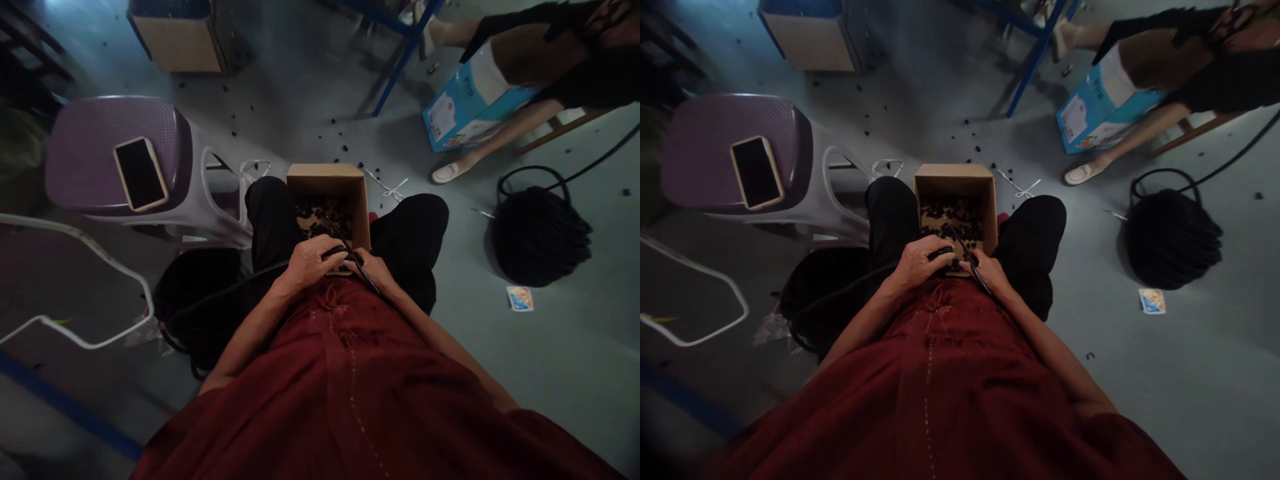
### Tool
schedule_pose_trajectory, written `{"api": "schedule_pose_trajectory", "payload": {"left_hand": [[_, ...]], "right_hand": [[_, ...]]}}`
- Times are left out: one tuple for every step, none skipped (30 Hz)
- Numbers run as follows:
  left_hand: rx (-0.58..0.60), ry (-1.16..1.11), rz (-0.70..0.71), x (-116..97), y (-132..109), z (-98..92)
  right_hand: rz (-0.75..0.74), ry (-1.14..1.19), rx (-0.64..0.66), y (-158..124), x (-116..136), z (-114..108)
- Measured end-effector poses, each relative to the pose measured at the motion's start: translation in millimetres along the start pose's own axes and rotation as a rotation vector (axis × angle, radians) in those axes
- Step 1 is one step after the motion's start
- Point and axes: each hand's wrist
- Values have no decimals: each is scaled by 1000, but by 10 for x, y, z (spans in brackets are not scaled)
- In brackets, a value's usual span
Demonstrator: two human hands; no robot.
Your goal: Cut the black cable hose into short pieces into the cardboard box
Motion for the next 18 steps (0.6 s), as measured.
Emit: {"api": "schedule_pose_trajectory", "payload": {"left_hand": [[0, 2, -7, -9, 6, -1], [-2, 2, -17, -15, 14, -2], [-8, 1, -31, -17, 23, -1], [-16, -4, -46, -16, 34, 1], [-25, -11, -62, -12, 45, 5], [-31, -19, -76, -3, 56, 9], [-28, -27, -90, 8, 65, 14], [-11, -34, -106, 22, 72, 21], [19, -37, -126, 38, 75, 29], [55, -35, -153, 54, 76, 38], [91, -29, -183, 69, 74, 47], [126, -19, -211, 83, 70, 58], [155, -8, -234, 94, 66, 68], [177, 1, -246, 101, 62, 78], [194, 5, -247, 104, 59, 87], [205, 6, -238, 103, 58, 95], [210, 5, -225, 98, 58, 101], [209, 5, -210, 89, 60, 105]], "right_hand": [[3, 1, -4, 2, -1, 3], [7, 4, -11, 3, -1, 4], [9, 10, -15, 3, 1, 4], [9, 21, -19, 2, 4, 0], [10, 36, -23, -2, 10, -7], [12, 53, -27, -9, 16, -18], [13, 73, -36, -17, 22, -33], [14, 98, -55, -28, 27, -51], [12, 134, -81, -39, 32, -70], [10, 184, -108, -50, 38, -91], [6, 253, -132, -60, 45, -111], [-1, 342, -145, -68, 57, -130], [-10, 442, -150, -73, 74, -147], [-19, 544, -146, -75, 98, -160], [-29, 640, -135, -74, 128, -170], [-37, 721, -126, -70, 163, -176], [-44, 784, -117, -65, 201, -179], [-47, 827, -107, -58, 241, -179]]}}
Point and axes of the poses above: each hand's wrist, its own y-axis towards the middle knuckle, its own z-axis out of the palm, x = y × z, and after that the axes turned 6 degrees about -z, right-handed
